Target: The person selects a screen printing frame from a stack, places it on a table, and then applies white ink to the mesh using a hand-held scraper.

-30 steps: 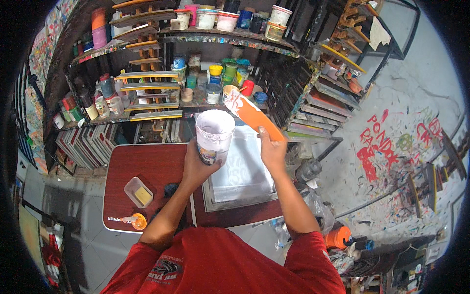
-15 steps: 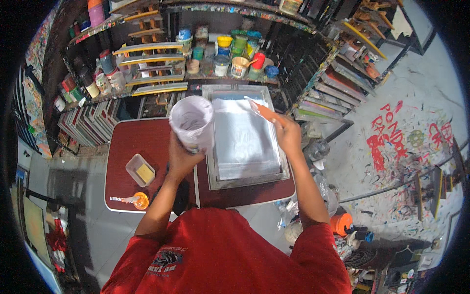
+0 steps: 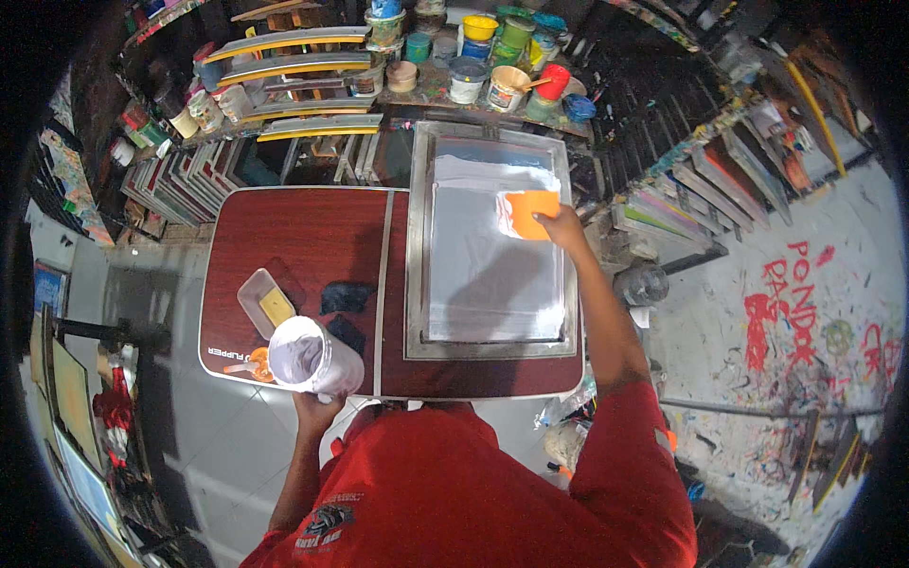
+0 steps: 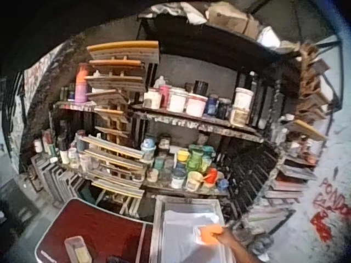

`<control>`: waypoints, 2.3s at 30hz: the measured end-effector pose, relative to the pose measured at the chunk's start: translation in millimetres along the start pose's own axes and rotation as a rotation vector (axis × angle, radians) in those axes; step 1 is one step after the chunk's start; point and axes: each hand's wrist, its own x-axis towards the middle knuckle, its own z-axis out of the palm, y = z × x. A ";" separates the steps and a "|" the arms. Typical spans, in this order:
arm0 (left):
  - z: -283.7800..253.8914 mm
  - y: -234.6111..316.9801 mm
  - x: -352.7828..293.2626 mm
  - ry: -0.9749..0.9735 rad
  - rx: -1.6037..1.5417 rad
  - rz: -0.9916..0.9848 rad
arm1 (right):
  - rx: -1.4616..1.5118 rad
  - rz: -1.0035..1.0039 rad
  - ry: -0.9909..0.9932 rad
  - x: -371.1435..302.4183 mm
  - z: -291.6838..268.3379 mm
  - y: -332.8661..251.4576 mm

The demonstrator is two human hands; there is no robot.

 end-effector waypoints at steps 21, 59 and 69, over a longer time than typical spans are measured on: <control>120.7 46.1 -54.7 0.440 0.010 -0.787 | -0.828 -0.484 -0.650 375.9 141.1 -41.9; 115.8 45.6 -83.9 0.521 0.058 -0.568 | -0.801 -0.589 -0.837 142.0 204.9 -40.2; 112.4 39.3 -104.5 0.496 0.041 -0.589 | -0.653 -0.553 -0.900 38.1 228.8 -12.2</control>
